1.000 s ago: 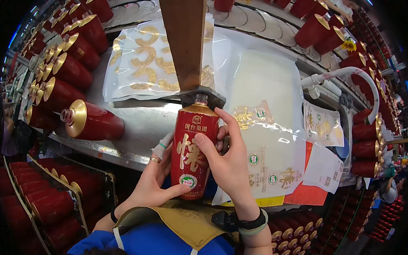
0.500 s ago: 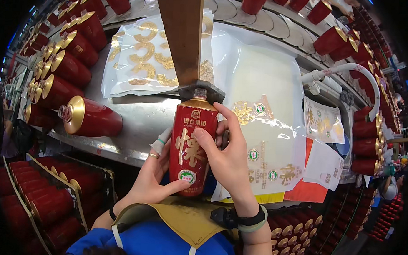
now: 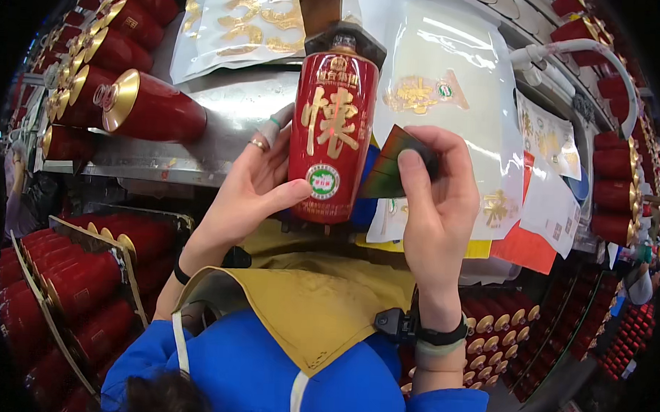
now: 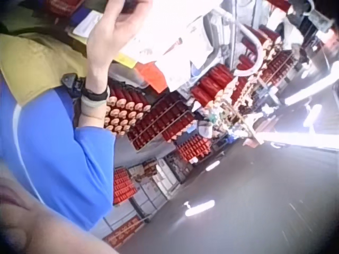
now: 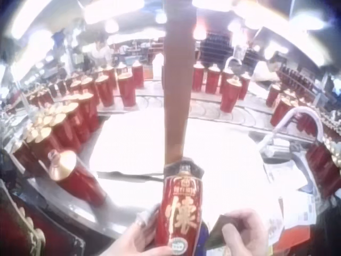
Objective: Applying gold-colored decorative decals to red ceramic liquor bottles using a wet sponge and water basin.
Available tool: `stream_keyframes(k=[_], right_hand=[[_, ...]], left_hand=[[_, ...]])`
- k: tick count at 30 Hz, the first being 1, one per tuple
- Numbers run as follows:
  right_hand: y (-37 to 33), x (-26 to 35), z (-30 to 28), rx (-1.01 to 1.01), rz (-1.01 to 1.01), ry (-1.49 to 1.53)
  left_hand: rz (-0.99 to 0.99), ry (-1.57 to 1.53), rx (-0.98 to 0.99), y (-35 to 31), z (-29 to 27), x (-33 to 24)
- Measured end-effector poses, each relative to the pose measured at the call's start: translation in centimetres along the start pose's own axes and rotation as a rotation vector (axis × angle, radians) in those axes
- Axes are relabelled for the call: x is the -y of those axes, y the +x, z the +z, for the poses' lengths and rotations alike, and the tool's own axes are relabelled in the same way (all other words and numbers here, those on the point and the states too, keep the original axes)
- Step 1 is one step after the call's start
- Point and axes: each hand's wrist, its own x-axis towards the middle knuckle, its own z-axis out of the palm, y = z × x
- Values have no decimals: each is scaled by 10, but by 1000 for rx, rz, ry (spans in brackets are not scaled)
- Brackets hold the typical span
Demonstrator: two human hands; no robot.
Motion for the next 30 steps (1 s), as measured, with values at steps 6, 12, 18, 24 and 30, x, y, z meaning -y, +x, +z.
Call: stream_keyframes(k=[6, 12, 18, 24, 30], right_hand=[[-60, 0, 9, 82, 48, -148], [-76, -14, 22, 115, 5, -192], [-78, -17, 20, 93, -2, -182], [-76, -14, 21, 101, -3, -207], [-77, -17, 21, 92, 15, -185]], left_hand=[[94, 129, 35, -2, 2, 5], [93, 174, 54, -2, -1, 4], [106, 207, 55, -3, -2, 5], [102, 193, 55, -2, -3, 7], [104, 167, 60, -1, -3, 8]])
